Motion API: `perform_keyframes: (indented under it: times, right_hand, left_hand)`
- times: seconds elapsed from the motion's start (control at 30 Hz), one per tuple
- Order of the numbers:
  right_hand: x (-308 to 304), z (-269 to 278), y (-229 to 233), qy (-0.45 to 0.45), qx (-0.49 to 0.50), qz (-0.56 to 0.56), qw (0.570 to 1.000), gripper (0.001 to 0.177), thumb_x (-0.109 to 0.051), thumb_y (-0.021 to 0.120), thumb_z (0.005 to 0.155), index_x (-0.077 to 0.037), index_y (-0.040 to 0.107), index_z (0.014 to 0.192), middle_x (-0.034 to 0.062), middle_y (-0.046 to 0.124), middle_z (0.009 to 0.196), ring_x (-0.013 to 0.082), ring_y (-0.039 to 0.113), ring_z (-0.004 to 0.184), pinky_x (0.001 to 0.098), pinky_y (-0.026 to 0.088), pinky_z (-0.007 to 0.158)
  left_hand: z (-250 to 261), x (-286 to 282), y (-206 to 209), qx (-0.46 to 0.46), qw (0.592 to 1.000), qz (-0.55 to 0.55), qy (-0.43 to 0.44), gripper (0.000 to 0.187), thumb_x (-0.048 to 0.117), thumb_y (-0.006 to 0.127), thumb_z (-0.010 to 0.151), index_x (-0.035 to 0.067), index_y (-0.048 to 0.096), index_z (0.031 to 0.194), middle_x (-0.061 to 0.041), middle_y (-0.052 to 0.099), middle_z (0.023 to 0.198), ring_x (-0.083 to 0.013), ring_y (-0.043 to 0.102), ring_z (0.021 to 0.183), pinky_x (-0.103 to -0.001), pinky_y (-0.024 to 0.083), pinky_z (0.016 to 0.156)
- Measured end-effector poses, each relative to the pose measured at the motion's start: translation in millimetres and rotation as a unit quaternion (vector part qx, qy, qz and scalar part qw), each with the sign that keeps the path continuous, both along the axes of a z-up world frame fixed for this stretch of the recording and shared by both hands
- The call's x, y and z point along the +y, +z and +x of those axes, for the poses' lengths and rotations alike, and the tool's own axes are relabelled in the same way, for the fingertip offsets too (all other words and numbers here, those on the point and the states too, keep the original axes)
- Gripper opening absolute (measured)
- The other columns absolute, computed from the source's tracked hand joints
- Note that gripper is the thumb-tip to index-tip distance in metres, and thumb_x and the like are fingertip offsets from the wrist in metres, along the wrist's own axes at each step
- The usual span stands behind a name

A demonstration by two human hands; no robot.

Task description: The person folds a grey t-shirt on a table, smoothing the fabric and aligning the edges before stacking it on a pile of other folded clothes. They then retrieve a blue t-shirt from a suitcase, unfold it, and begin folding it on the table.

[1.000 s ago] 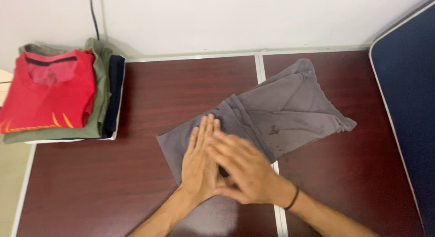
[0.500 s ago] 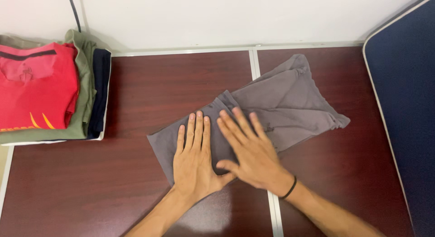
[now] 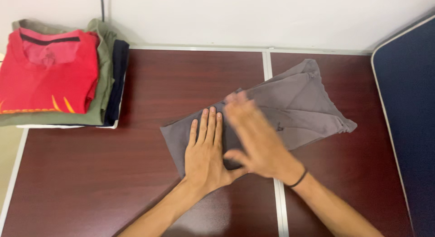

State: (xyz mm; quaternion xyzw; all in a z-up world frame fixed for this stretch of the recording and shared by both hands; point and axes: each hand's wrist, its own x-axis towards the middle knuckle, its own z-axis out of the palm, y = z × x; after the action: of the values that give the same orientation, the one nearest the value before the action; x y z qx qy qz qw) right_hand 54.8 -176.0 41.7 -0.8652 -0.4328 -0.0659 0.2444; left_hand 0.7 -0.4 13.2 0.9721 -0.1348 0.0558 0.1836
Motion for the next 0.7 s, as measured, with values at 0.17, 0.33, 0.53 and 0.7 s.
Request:
perform_keyframes:
  times: [0.17,0.33,0.53,0.7]
  right_hand:
    - [38,-2,-17,0.075,0.066,-0.019,0.995,0.093,-0.061,0.049,0.099,0.006,0.025,0.158,0.0242,0.024,0.168,0.0374,0.017,0.159,0.0505,0.015,0.129]
    - [27,14,-24,-0.014,-0.015,-0.128,0.992,0.081,-0.055,0.047,0.099,0.000,0.034,0.157,0.0180,0.031,0.166,0.0312,0.022,0.155,0.0499,0.014,0.125]
    - [7,35,-25,-0.122,-0.023,-0.169,0.978,0.071,-0.049,0.045,0.102,-0.003,0.036,0.156,0.0147,0.031,0.164,0.0311,0.019,0.155,0.0502,0.011,0.124]
    - [-15,32,-12,-0.097,0.015,-0.031,0.995,0.077,-0.043,0.048,0.106,0.010,0.026,0.157,0.0261,0.021,0.168,0.0387,0.011,0.159,0.0515,0.010,0.126]
  left_hand:
    - [-3,-2,-5,-0.020,0.998,0.066,-0.001,0.109,0.065,0.071,0.073,-0.001,0.035,0.151,-0.028,0.027,0.160,-0.0440,0.017,0.152,-0.057,0.011,0.124]
    - [0,0,0,0.050,0.999,-0.006,-0.002,0.135,0.085,0.066,0.061,-0.012,0.029,0.147,-0.031,0.021,0.159,-0.0422,0.009,0.152,-0.056,0.005,0.121]
    - [0,0,6,0.065,0.998,0.025,0.011,0.145,0.089,0.063,0.059,-0.015,0.021,0.150,-0.032,0.016,0.161,-0.0389,0.007,0.152,-0.052,0.004,0.121]
    - [0,2,5,0.062,0.998,0.018,0.003,0.146,0.090,0.062,0.061,-0.016,0.020,0.151,-0.033,0.015,0.162,-0.0404,0.006,0.153,-0.052,0.003,0.122]
